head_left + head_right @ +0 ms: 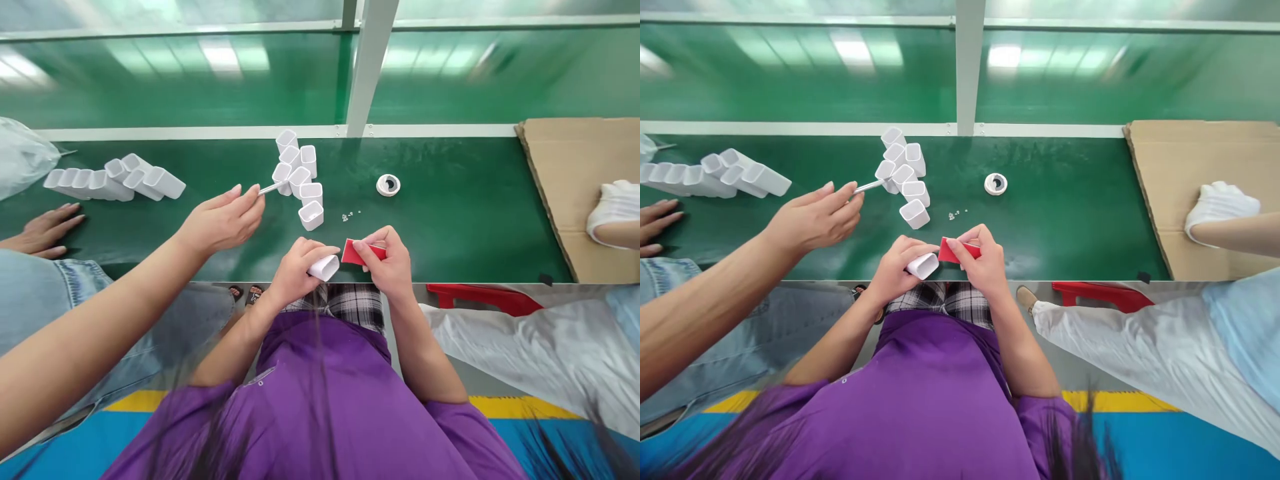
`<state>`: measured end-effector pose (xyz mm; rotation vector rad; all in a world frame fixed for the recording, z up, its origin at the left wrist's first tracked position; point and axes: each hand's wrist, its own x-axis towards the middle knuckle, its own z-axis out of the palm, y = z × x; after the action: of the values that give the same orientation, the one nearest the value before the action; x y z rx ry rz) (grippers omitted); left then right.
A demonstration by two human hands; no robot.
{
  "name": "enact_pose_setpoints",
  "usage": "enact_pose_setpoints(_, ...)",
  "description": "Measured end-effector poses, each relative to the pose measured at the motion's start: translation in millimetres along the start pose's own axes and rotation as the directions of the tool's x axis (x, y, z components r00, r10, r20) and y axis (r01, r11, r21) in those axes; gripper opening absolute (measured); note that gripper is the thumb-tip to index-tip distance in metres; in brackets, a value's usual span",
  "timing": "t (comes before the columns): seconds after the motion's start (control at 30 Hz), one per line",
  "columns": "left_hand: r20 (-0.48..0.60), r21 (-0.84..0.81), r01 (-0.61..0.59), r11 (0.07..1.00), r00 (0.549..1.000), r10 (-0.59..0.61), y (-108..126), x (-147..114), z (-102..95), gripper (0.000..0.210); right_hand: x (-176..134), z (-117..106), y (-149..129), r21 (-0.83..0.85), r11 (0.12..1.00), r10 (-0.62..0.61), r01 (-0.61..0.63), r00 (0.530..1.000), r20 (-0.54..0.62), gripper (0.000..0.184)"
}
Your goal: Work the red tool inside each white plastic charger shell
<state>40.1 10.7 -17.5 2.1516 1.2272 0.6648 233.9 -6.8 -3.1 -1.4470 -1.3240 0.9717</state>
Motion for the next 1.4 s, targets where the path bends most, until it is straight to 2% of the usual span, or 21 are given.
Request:
enact_pose_setpoints(0.1, -0.004, 0.076, -0.128, 0.989, 0.992, 0.129, -3, -5, 2.0, 0.031, -11, 4, -7, 0.080, 0.997, 0.013, -0.023, 0.992, 0.122, 0.030)
enact_pose_setpoints(0.17, -0.024, 0.114, -0.167, 0.979, 0.985, 0.171, -6, -7, 4.2, 0.029, -13, 10, -10, 0.029, 0.999, 0.013, -0.020, 0.973, 0.229, 0.030)
enact_pose_setpoints(0.2, -0.028, 0.117, -0.182, 0.976, 0.982, 0.187, -8, -8, 5.4, 0.028, -13, 12, -10, -0.005, 1.000, 0.016, -0.015, 0.971, 0.240, 0.030)
enact_pose_setpoints(0.33, -0.034, 0.117, -0.186, 0.976, 0.981, 0.191, -11, -10, 7.6, 0.030, -7, 13, -8, -0.033, 0.999, 0.042, -0.040, 0.997, 0.071, 0.030)
enact_pose_setpoints(0.43, -0.020, 0.099, -0.163, 0.982, 0.986, 0.166, -11, -8, 5.2, 0.029, -4, 12, -7, -0.034, 0.999, 0.016, -0.012, 0.991, 0.132, 0.031)
enact_pose_setpoints(0.57, 0.020, -0.036, -0.097, 0.995, 0.995, 0.098, -7, -4, -2.7, 0.025, -2, 12, -7, -0.038, 0.999, 0.018, -0.019, 0.999, -0.027, 0.032)
enact_pose_setpoints(0.63, 0.052, -0.083, -0.052, 0.995, 0.997, 0.056, -6, -2, -6.1, 0.032, -1, 13, -8, 0.021, 1.000, 0.017, -0.019, 0.998, 0.061, 0.033)
enact_pose_setpoints(0.7, 0.070, -0.102, -0.043, 0.994, 0.996, 0.050, -5, -1, -8.1, 0.037, -1, 14, -8, 0.010, 1.000, -0.003, 0.002, 0.988, 0.154, 0.034)
enact_pose_setpoints(0.83, 0.050, -0.118, -0.104, 0.988, 0.993, 0.111, -4, -1, -8.6, 0.029, -2, 15, -9, -0.033, 0.999, 0.014, -0.013, 1.000, 0.014, 0.033)
enact_pose_setpoints(0.93, 0.041, -0.155, -0.139, 0.978, 0.988, 0.147, -4, -1, -8.1, 0.020, -3, 17, -11, -0.027, 0.998, -0.057, 0.061, 0.989, 0.140, 0.030)
enact_pose_setpoints(0.97, 0.042, -0.165, -0.128, 0.978, 0.990, 0.137, -4, -1, -7.9, 0.020, -3, 17, -12, -0.060, 0.994, -0.077, 0.087, 0.986, 0.145, 0.029)
enact_pose_setpoints(1.07, 0.057, -0.177, -0.066, 0.982, 0.995, 0.078, -5, 0, -7.6, 0.023, -3, 17, -15, -0.139, 0.988, -0.061, 0.061, 0.998, 0.008, 0.028)
enact_pose_setpoints(1.1, 0.075, -0.178, -0.051, 0.983, 0.995, 0.065, -5, 0, -7.7, 0.024, -4, 17, -16, -0.138, 0.989, -0.058, 0.057, 0.998, -0.002, 0.029)
enact_pose_setpoints(1.2, 0.123, -0.164, -0.013, 0.986, 0.992, 0.033, -6, 1, -8.3, 0.024, -5, 18, -16, -0.148, 0.980, -0.113, 0.131, 0.985, 0.127, 0.028)
enact_pose_setpoints(1.23, 0.127, -0.160, -0.001, 0.987, 0.992, 0.021, -6, 1, -8.6, 0.024, -6, 18, -15, -0.178, 0.973, -0.129, 0.149, 0.984, 0.124, 0.027)
enact_pose_setpoints(1.33, 0.115, -0.167, 0.012, 0.986, 0.993, 0.008, -6, 1, -8.8, 0.026, -7, 19, -12, -0.200, 0.974, -0.106, 0.102, 0.994, -0.008, 0.028)
enact_pose_setpoints(1.4, 0.118, -0.172, -0.009, 0.985, 0.993, 0.030, -6, 0, -8.6, 0.025, -7, 18, -11, -0.146, 0.982, -0.116, 0.120, 0.993, 0.036, 0.028)
